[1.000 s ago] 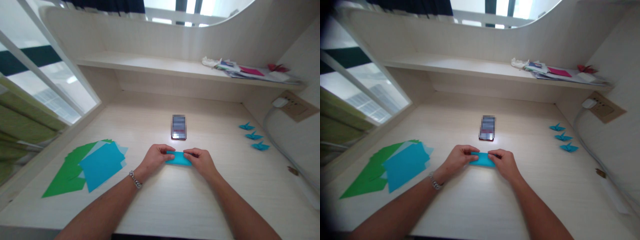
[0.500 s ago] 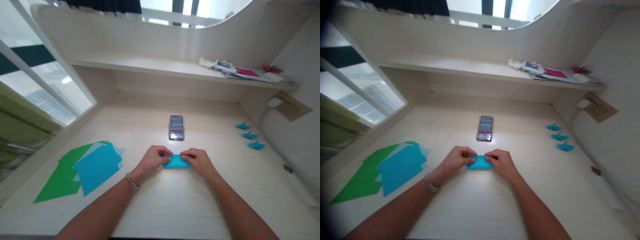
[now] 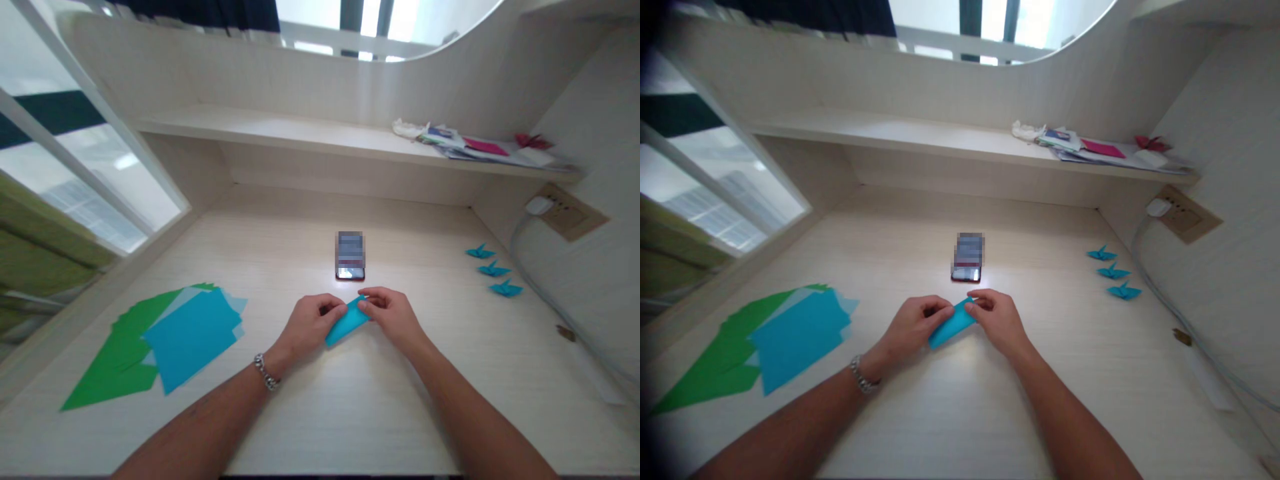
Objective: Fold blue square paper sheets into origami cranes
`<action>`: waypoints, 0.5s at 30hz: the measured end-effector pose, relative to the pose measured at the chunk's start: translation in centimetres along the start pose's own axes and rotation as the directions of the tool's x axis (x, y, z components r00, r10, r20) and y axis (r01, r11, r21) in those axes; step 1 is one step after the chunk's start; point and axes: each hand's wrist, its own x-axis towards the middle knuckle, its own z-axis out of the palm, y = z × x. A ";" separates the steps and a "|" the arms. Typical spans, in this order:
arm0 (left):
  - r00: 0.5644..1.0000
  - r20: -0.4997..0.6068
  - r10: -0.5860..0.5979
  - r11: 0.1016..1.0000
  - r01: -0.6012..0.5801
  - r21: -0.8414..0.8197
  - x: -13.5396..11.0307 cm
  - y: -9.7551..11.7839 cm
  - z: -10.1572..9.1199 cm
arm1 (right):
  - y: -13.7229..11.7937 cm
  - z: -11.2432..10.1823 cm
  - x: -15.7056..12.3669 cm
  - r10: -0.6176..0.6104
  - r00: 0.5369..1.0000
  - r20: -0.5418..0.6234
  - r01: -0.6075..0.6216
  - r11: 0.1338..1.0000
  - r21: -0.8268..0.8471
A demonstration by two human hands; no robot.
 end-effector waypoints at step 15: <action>0.990 0.039 -0.136 0.960 0.142 -0.241 0.3 -0.1 0.4 | 0.6 0.9 0.5 -0.009 0.998 -0.067 0.015 0.995 0.100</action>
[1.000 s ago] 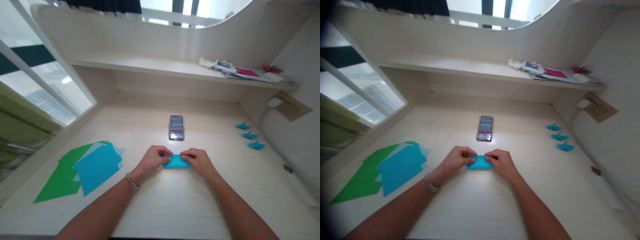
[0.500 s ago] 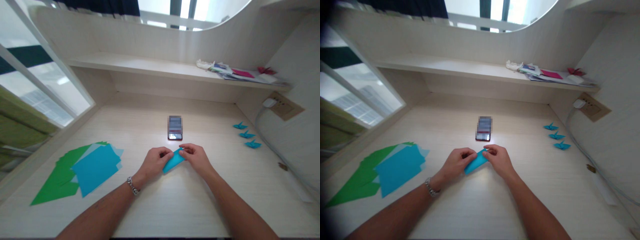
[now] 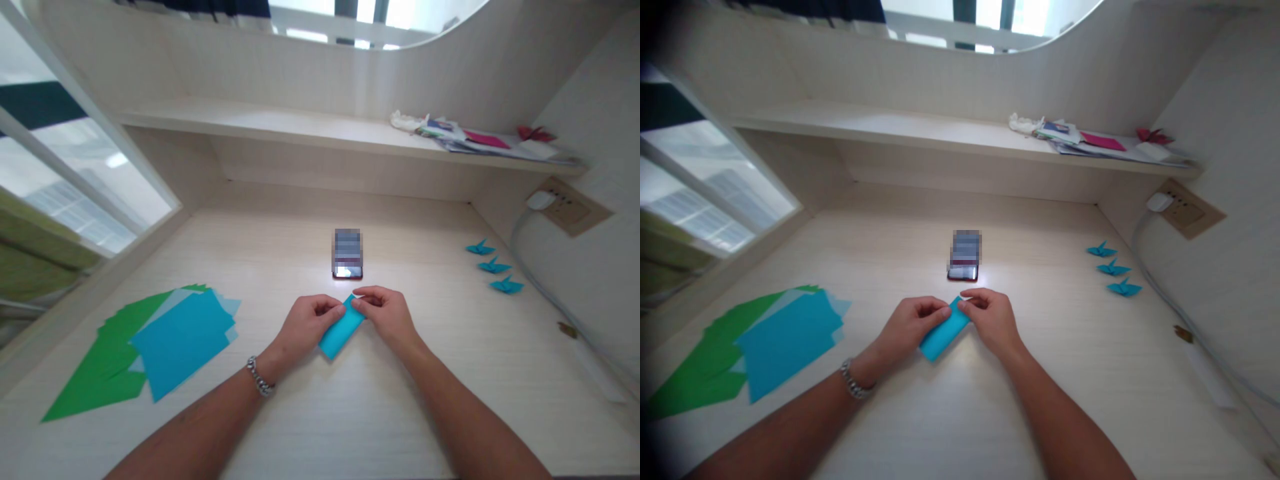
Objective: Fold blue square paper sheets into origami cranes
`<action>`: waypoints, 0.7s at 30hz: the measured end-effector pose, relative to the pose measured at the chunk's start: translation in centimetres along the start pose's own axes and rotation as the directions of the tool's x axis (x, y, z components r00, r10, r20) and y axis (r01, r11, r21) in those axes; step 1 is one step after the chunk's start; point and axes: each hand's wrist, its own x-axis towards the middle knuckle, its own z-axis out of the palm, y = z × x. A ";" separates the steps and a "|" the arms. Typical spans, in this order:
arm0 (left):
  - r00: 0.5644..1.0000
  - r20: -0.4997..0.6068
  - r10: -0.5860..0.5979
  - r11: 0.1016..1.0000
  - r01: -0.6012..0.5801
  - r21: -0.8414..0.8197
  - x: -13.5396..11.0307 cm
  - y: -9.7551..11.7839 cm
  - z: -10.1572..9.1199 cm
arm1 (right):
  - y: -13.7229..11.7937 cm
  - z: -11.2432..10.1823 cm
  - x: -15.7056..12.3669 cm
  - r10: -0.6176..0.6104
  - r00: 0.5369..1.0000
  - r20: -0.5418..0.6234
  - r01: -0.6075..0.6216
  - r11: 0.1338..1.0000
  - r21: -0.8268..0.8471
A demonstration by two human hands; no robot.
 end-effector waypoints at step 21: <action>0.998 0.052 -0.042 0.999 0.040 0.032 0.0 -0.2 -0.1 | -0.1 0.1 -0.3 -0.015 0.999 -0.028 0.013 0.997 -0.075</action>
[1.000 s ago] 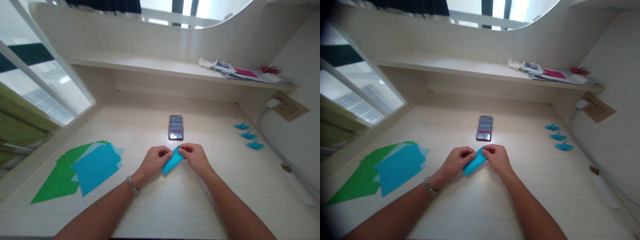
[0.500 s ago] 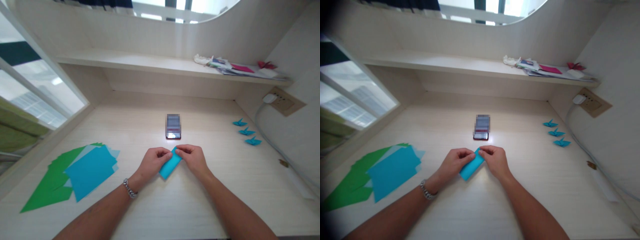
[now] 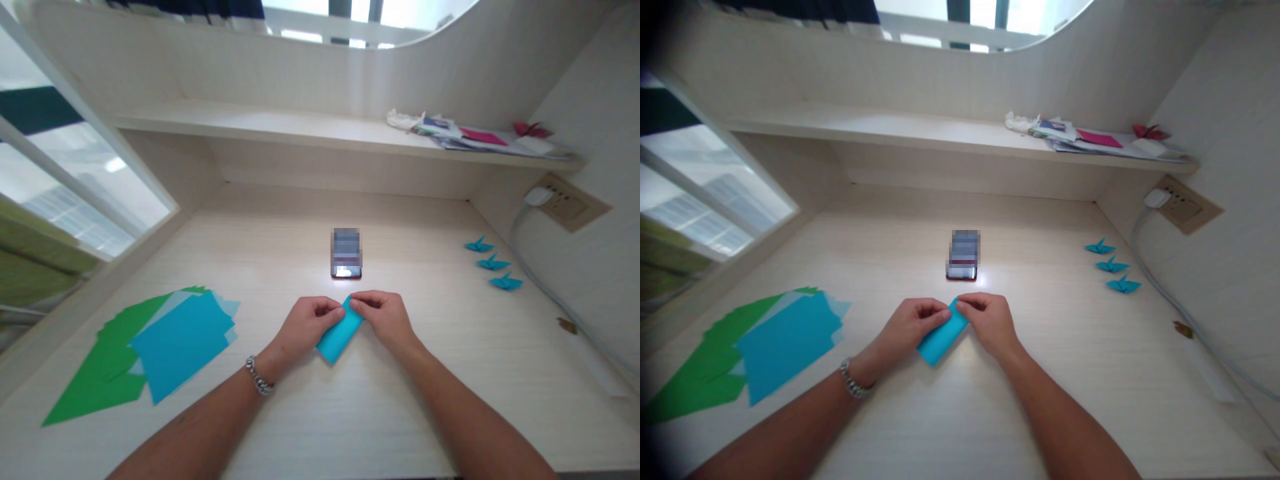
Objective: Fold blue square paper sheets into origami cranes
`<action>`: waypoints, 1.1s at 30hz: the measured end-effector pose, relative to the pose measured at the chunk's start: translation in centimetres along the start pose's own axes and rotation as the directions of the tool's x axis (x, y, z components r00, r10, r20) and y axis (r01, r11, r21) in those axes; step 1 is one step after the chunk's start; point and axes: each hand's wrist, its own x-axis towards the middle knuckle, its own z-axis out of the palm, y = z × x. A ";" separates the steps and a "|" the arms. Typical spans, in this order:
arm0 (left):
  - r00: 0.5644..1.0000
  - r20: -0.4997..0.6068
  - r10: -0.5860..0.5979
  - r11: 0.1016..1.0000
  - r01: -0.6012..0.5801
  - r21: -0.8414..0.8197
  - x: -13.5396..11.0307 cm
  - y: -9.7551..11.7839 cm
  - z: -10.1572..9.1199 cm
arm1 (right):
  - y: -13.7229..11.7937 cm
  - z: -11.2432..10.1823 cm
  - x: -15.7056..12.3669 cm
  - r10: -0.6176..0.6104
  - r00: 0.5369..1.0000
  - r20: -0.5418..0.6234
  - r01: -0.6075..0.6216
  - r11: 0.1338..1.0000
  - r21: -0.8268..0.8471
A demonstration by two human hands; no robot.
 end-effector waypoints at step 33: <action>0.985 -0.170 0.012 0.988 -0.038 -0.151 0.1 -0.4 0.9 | 0.5 1.0 0.0 0.154 0.986 -0.062 -0.126 0.940 0.318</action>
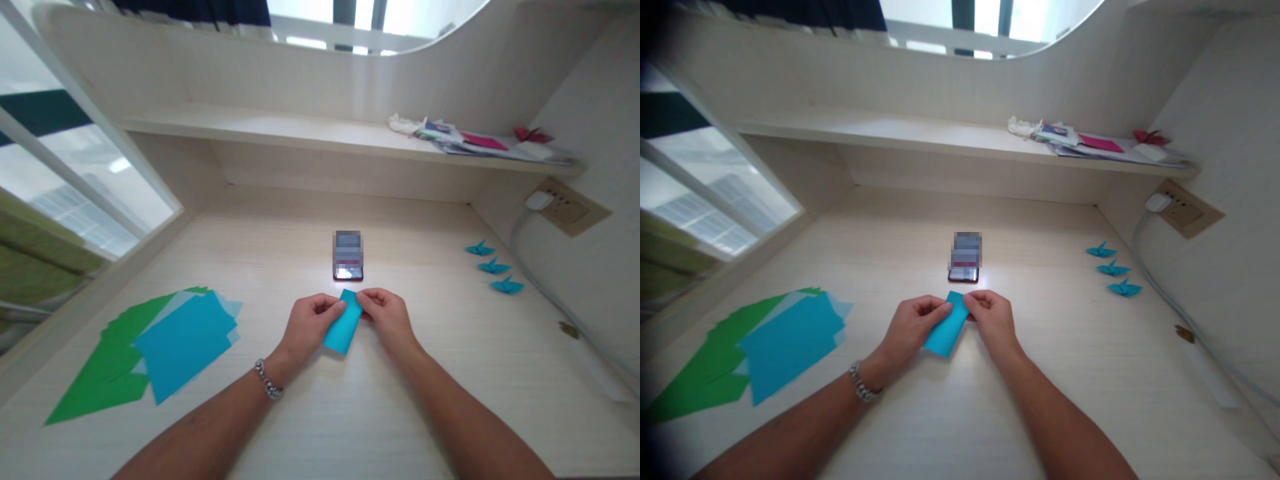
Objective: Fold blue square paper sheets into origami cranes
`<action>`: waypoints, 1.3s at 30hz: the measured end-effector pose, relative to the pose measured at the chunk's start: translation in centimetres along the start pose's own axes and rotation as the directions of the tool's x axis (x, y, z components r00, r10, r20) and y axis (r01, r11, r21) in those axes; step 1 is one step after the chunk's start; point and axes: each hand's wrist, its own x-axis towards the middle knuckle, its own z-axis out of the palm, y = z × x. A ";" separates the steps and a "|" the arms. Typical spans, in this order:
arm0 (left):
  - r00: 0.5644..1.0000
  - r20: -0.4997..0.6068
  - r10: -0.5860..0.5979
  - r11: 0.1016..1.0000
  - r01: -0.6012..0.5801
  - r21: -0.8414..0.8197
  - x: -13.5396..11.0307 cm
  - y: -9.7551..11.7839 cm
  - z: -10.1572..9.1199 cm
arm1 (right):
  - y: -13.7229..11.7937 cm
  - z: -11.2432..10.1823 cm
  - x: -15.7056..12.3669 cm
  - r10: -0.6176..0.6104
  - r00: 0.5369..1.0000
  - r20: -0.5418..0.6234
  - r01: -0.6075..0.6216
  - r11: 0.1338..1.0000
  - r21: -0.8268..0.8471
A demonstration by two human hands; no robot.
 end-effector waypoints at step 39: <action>0.986 -0.164 0.025 0.999 -0.030 -0.025 0.1 1.0 -0.2 | 0.0 0.6 -0.9 0.043 0.989 0.142 -0.020 0.988 -0.155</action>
